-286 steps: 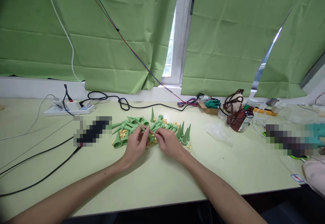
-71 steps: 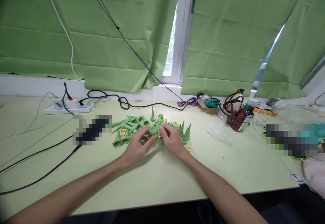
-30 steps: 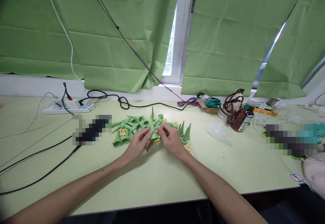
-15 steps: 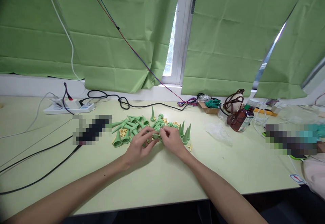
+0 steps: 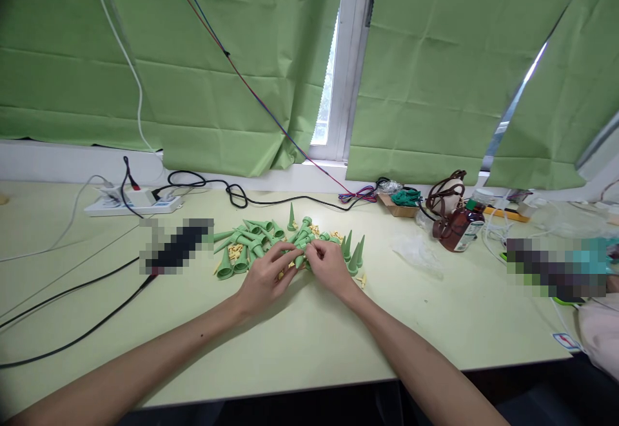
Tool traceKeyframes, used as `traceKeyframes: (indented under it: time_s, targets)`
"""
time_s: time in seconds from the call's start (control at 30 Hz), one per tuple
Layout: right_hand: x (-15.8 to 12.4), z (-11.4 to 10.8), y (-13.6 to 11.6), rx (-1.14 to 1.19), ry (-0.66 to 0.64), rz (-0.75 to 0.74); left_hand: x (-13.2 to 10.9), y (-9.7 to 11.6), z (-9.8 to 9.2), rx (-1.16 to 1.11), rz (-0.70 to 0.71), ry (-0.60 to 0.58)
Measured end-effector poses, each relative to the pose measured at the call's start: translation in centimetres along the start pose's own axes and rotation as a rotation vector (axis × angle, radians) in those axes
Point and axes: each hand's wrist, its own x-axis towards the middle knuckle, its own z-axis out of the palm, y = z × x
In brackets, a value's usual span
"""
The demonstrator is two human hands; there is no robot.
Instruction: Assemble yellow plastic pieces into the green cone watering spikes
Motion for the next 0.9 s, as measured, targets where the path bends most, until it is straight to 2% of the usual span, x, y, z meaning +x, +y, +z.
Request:
traceKeyframes:
  time_s: [0.3,0.5,0.67,0.77,0.9]
  targets:
    - [0.1,0.1,0.4,0.14,0.088,0.021,0.7,1.1,-0.3,-0.292,-0.317,0.059]
    - [-0.1,0.1,0.4,0.217,0.098,0.011,1.3,1.3,-0.6,-0.545,-0.579,0.044]
    - [-0.3,0.0,0.0,0.275,0.039,-0.006,1.7,0.9,-0.5,-0.817,-0.672,-0.059]
    - [-0.3,0.0,-0.1,0.278,0.014,-0.01,1.9,0.7,-0.6,-0.939,-0.664,-0.126]
    - [-0.4,0.0,0.1,0.247,-0.012,-0.022,1.9,0.7,-0.7,-1.004,-0.654,-0.143]
